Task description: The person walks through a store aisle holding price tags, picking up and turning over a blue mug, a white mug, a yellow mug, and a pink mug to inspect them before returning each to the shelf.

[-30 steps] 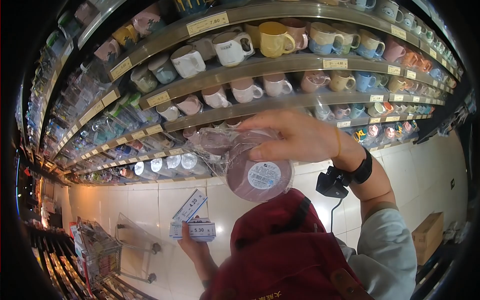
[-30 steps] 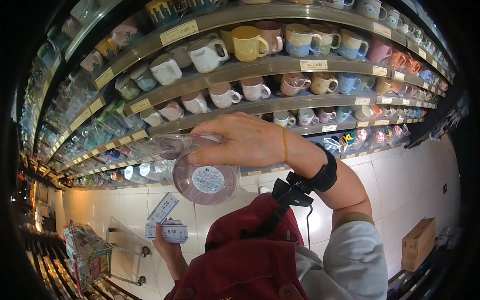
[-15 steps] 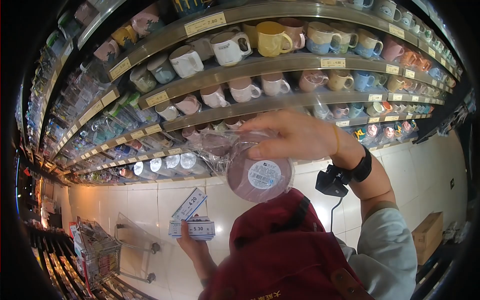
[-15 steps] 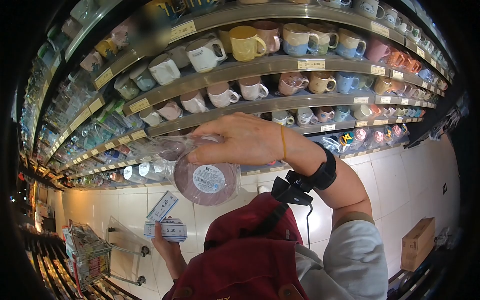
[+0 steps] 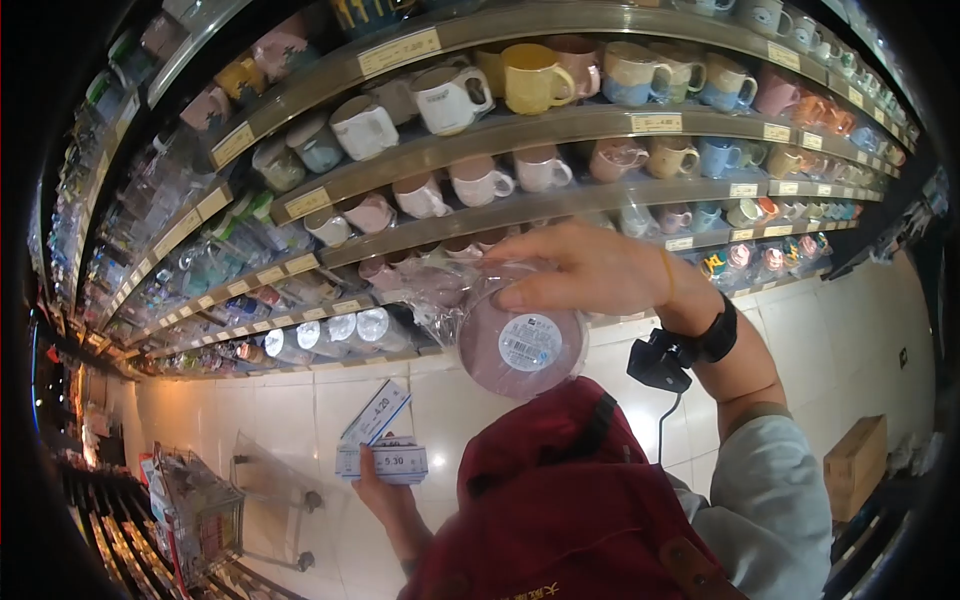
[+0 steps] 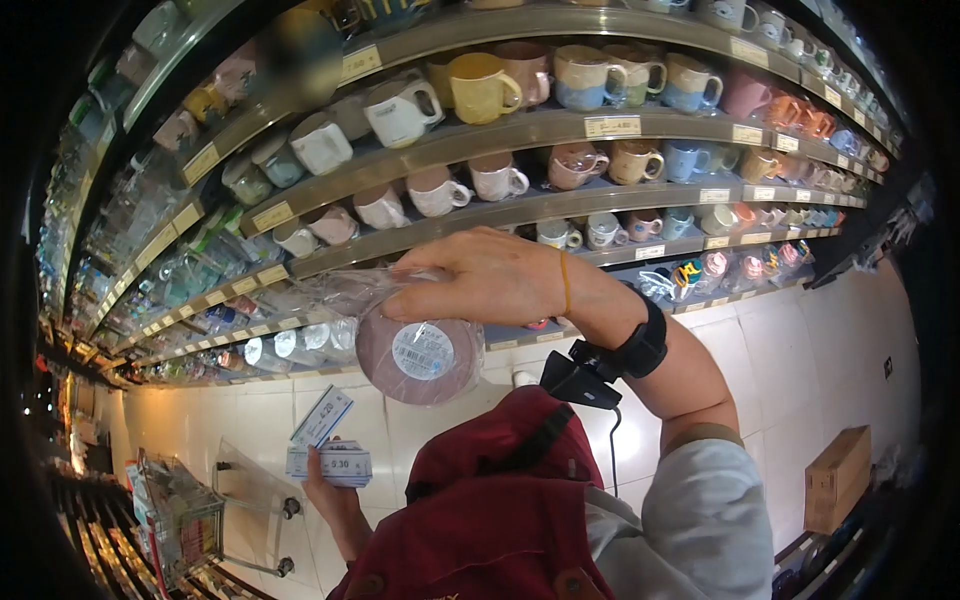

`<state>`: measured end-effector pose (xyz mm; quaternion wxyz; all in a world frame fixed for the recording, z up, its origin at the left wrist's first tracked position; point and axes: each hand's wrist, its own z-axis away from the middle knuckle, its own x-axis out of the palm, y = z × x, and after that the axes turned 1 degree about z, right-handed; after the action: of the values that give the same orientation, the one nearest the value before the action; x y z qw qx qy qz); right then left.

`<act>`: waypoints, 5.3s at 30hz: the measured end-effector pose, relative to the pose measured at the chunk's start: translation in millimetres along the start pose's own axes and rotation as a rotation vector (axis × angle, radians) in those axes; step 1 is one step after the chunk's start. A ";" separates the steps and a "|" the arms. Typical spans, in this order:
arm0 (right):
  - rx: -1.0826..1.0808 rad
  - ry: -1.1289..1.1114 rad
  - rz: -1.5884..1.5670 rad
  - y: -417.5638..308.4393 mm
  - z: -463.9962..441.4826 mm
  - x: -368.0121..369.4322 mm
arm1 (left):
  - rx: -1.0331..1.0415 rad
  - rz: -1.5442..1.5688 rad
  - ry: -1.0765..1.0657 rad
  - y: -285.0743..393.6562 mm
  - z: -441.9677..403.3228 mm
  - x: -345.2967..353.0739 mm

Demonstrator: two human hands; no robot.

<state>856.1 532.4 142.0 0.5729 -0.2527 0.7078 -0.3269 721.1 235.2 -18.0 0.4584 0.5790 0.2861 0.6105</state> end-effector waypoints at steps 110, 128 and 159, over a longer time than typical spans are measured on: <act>0.206 0.553 -0.282 253.5 441.6 -406.0 | -0.287 -0.163 -0.710 -275.5 262.1 495.3; 0.236 0.240 -0.534 284.1 418.4 -396.0 | 0.449 -0.277 -1.716 -220.6 318.4 622.2; 0.259 0.700 0.193 210.6 434.4 -375.5 | 0.715 -0.040 -1.583 -236.1 306.2 645.1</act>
<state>1364.8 870.9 169.8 0.3518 0.0165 0.8340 -0.4248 1130.4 852.7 111.7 0.3241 0.9375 0.0678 -0.1065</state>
